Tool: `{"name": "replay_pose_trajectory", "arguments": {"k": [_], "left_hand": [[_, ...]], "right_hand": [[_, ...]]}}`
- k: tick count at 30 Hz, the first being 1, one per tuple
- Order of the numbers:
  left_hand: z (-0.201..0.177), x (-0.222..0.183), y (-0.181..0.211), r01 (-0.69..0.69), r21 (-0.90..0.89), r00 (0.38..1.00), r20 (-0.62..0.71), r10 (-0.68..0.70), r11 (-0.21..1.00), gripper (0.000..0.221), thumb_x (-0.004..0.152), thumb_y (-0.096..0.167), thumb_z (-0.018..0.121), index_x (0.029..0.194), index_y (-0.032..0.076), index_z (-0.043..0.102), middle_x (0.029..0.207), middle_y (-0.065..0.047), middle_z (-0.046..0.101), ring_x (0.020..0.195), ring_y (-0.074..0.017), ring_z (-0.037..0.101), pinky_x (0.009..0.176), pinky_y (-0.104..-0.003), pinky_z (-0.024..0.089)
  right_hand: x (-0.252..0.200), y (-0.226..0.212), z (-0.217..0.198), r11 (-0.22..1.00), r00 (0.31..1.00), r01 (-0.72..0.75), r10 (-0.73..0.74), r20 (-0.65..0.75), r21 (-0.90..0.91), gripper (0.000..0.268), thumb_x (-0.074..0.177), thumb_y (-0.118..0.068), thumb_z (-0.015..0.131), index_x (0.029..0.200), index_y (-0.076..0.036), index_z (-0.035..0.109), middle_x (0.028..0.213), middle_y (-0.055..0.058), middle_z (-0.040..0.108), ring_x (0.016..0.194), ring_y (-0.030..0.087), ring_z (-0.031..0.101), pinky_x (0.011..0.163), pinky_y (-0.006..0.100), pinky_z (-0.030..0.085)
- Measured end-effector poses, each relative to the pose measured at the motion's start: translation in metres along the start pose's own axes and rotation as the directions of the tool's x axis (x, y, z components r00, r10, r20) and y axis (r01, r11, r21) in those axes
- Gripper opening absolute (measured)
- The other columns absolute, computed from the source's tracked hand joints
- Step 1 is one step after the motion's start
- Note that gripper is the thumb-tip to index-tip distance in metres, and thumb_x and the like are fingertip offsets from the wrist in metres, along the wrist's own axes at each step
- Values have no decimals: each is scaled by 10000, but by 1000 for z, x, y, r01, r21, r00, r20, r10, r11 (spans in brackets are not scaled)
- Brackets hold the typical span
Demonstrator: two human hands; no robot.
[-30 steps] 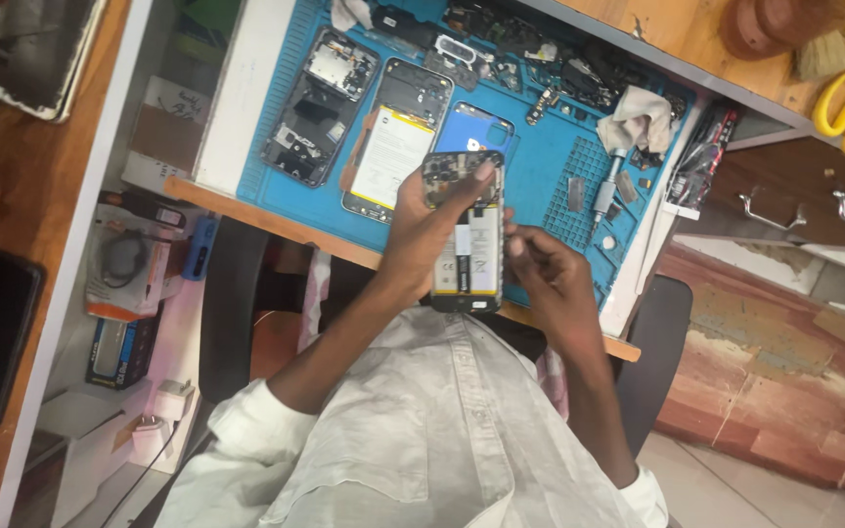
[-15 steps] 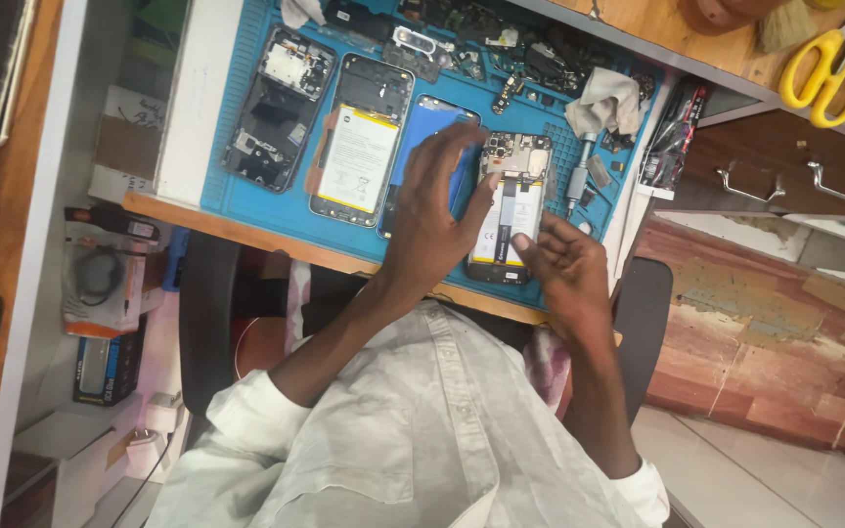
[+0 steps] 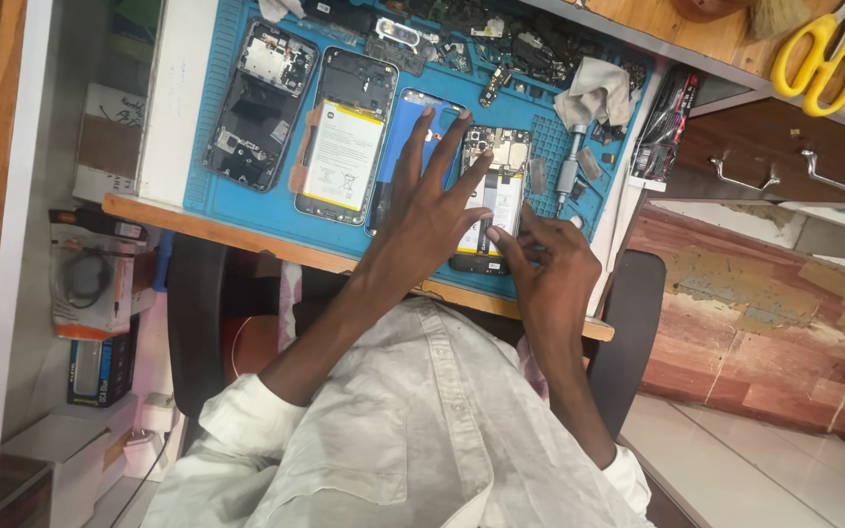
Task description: The person disassembles a smartphone using a screwdriver and tweezers. They remove screws from the internal frame, lift the motherboard, and disconnect ribbon cables. The person then places the disassembled components on a blue anti-static mat alongside other phone parts.
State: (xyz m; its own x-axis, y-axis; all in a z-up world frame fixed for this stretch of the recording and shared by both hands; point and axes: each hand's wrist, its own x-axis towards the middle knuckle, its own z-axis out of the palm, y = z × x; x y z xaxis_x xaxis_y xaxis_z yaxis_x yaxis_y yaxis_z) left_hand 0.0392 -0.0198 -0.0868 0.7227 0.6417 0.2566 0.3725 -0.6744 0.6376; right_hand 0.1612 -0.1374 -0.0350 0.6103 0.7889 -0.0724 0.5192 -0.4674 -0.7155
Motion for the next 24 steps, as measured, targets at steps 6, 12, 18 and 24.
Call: {"name": "replay_pose_trajectory", "arguments": {"k": [6,12,18,24], "left_hand": [[-1,3,-2,-1,18,998,55,0,1000,623,836,278,832,1385,51,642,1630,-150,311,1541,-430,166,1216,-605,330],[-3,5,2,-7,25,994,107,4,1000,573,876,227,791,1388,29,626,1612,-147,364,1533,-439,195,1213,-589,333],[-11,10,9,-97,-6,981,169,97,995,584,852,1,691,1417,-49,552,1575,-166,420,1520,-460,208,1238,-560,302],[-20,12,24,-111,17,975,195,106,994,657,776,-194,568,1424,-96,513,1533,-216,476,1537,-439,239,1258,-551,291]], "right_hand": [[2,2,3,996,1000,22,-23,-3,-86,387,840,-122,875,1188,-1,754,956,153,740,728,177,727,617,310,581],[35,14,-19,985,987,88,-106,-120,-146,199,954,-106,856,1109,-7,779,954,142,748,750,171,716,639,302,566],[79,24,-30,991,1000,-6,9,23,-131,280,877,-67,819,1087,59,682,905,155,733,751,176,713,621,293,585],[87,49,-40,933,980,-149,96,173,327,285,1023,-9,674,1286,50,579,1076,128,776,955,213,782,833,325,658]]}}
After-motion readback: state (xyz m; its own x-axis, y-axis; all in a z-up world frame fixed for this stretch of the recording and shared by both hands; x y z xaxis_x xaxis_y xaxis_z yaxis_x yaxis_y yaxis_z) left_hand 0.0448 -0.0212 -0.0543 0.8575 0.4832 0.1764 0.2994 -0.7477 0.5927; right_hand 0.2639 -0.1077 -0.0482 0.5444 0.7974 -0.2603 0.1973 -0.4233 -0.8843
